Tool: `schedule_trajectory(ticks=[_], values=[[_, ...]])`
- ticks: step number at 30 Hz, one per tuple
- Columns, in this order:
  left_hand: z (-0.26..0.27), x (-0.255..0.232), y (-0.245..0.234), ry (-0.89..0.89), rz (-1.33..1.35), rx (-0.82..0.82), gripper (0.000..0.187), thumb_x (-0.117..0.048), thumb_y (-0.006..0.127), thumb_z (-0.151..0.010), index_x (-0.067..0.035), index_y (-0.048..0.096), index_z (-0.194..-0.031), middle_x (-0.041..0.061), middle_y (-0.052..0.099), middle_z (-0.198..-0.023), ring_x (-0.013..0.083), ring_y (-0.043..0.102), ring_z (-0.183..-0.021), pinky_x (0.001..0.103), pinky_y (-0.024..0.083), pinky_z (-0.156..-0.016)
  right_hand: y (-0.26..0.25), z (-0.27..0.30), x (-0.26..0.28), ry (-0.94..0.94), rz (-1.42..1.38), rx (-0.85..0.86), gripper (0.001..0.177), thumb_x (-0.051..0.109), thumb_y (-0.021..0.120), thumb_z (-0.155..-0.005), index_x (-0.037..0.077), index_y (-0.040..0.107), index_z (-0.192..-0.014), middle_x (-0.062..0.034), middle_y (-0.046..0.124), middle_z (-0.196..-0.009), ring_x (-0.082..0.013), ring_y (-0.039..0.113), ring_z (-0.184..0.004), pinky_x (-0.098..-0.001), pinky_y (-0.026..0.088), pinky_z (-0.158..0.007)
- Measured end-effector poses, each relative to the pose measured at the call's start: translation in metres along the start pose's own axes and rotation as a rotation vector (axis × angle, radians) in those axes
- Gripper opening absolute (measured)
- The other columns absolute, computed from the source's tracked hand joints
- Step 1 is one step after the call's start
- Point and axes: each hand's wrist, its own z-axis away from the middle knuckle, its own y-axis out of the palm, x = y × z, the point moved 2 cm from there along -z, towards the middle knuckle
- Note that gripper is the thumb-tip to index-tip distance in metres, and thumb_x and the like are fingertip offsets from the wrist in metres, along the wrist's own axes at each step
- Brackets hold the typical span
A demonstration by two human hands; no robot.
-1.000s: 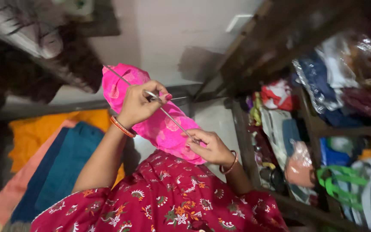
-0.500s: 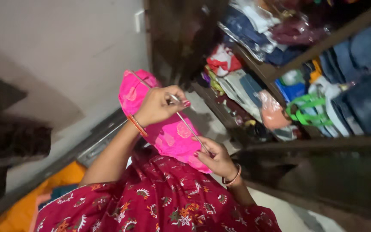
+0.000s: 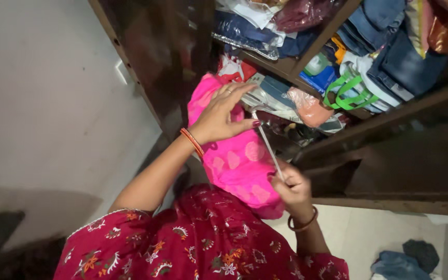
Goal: The person folds several garments and places them on hangers, then hangs the hangers in a wardrobe. The person handles a white cloth, a red top, a yellow top, and a pink top, folding each and securing it on a hanger before placing it in the wardrobe.
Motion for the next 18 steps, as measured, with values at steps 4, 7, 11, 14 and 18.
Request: schedule_trajectory(ticks=[4, 7, 11, 14, 18], values=[[-0.002, 0.025, -0.007, -0.028, 0.035, -0.077, 0.087, -0.03, 0.086, -0.083, -0.007, 0.042, -0.155, 0.016, 0.045, -0.159, 0.0355, 0.038, -0.152, 0.046, 0.029, -0.127, -0.001, -0.019, 0.033, -0.028, 0.028, -0.15, 0.046, -0.012, 0.059, -0.084, -0.005, 0.067, -0.128, 0.005, 0.065, -0.084, -0.0019, 0.051, -0.067, -0.0177, 0.041, -0.061], [-0.003, 0.04, -0.009, -0.074, 0.097, -0.124, 0.091, -0.033, 0.086, -0.087, -0.005, 0.037, -0.158, 0.019, 0.039, -0.164, 0.0351, 0.033, -0.157, 0.045, 0.028, -0.13, 0.008, -0.042, 0.069, -0.086, -0.128, -0.176, 0.05, -0.014, 0.057, -0.083, -0.003, 0.062, -0.132, 0.0043, 0.068, -0.099, -0.0023, 0.052, -0.071, -0.0174, 0.039, -0.061], [-0.011, 0.05, -0.001, -0.152, 0.157, -0.119, 0.095, -0.034, 0.084, -0.089, -0.003, 0.029, -0.161, 0.021, 0.03, -0.169, 0.0349, 0.025, -0.16, 0.045, 0.023, -0.13, 0.023, -0.08, 0.122, -0.196, -0.114, -0.244, 0.047, -0.013, 0.054, -0.089, -0.002, 0.066, -0.133, 0.0061, 0.056, -0.078, -0.0033, 0.045, -0.06, -0.0195, 0.034, -0.054], [-0.028, 0.053, 0.002, -0.112, 0.223, -0.113, 0.096, -0.032, 0.082, -0.092, -0.004, 0.025, -0.164, 0.022, 0.023, -0.173, 0.0351, 0.017, -0.164, 0.045, 0.019, -0.133, 0.033, -0.111, 0.159, -0.203, -0.079, -0.292, 0.043, -0.01, 0.054, -0.095, -0.003, 0.066, -0.135, 0.0076, 0.051, -0.075, -0.0027, 0.041, -0.058, -0.0198, 0.032, -0.055], [-0.058, 0.056, -0.004, -0.075, 0.282, -0.159, 0.094, -0.033, 0.078, -0.096, -0.007, 0.021, -0.166, 0.022, 0.015, -0.175, 0.0343, 0.013, -0.165, 0.045, 0.017, -0.133, 0.038, -0.166, 0.193, -0.263, -0.177, -0.221, 0.033, -0.002, 0.055, -0.103, -0.005, 0.066, -0.135, 0.004, 0.057, -0.08, -0.0022, 0.043, -0.059, -0.0199, 0.033, -0.058]])
